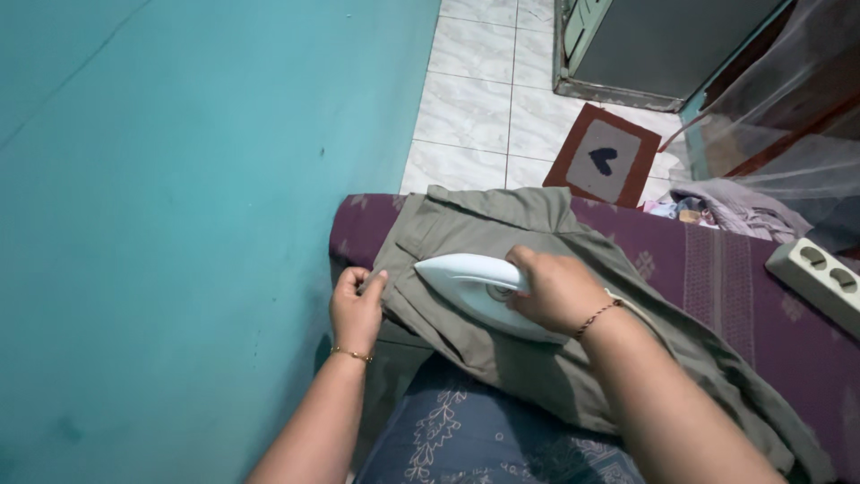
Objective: The person irons a pair of gray trousers on a purple patterned ironing board. They repeatedly smooth the fabric with one hand while moving a white electric iron with the other, repositioning the trousers several times to cover different sections.
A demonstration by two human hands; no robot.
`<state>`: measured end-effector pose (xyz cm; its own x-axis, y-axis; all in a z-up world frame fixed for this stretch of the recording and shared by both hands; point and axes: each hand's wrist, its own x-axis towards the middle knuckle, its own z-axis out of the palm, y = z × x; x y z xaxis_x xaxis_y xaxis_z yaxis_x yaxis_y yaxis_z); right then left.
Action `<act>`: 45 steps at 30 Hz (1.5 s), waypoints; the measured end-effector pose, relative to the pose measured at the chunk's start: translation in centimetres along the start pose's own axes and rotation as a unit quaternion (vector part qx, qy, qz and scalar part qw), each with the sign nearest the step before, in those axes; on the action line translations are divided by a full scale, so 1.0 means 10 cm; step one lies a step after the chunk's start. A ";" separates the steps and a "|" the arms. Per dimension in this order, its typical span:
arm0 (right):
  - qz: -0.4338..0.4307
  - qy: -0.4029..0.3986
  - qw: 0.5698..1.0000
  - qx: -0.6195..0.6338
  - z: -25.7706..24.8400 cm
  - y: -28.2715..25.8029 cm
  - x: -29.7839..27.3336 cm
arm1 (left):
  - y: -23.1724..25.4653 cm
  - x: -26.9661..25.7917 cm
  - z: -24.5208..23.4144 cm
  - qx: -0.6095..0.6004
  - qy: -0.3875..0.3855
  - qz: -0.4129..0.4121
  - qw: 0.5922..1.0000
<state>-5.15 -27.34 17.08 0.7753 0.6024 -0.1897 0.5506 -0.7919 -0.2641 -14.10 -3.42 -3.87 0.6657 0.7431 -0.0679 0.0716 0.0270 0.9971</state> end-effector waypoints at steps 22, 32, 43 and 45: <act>0.101 -0.015 0.991 -0.090 0.27 -0.24 -0.27 | -0.12 0.02 -0.01 0.002 0.029 0.025 0.999; 0.387 0.028 0.919 -0.071 -0.14 0.96 -0.87 | -0.08 -0.02 0.03 -0.052 0.033 0.049 0.997; 0.123 0.040 0.989 -0.077 0.21 0.22 -0.67 | -0.32 0.01 0.01 -0.153 0.018 0.022 0.988; 0.096 0.070 0.991 -0.058 0.23 -0.04 -0.49 | -0.26 -0.03 -0.01 -0.233 0.015 -0.035 0.972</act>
<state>-9.82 -29.74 15.94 0.9001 0.4262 -0.0908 0.4144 -0.9016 -0.1240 -14.56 -3.63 -6.49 0.6483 0.7480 -0.1422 -0.2334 0.3730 0.8980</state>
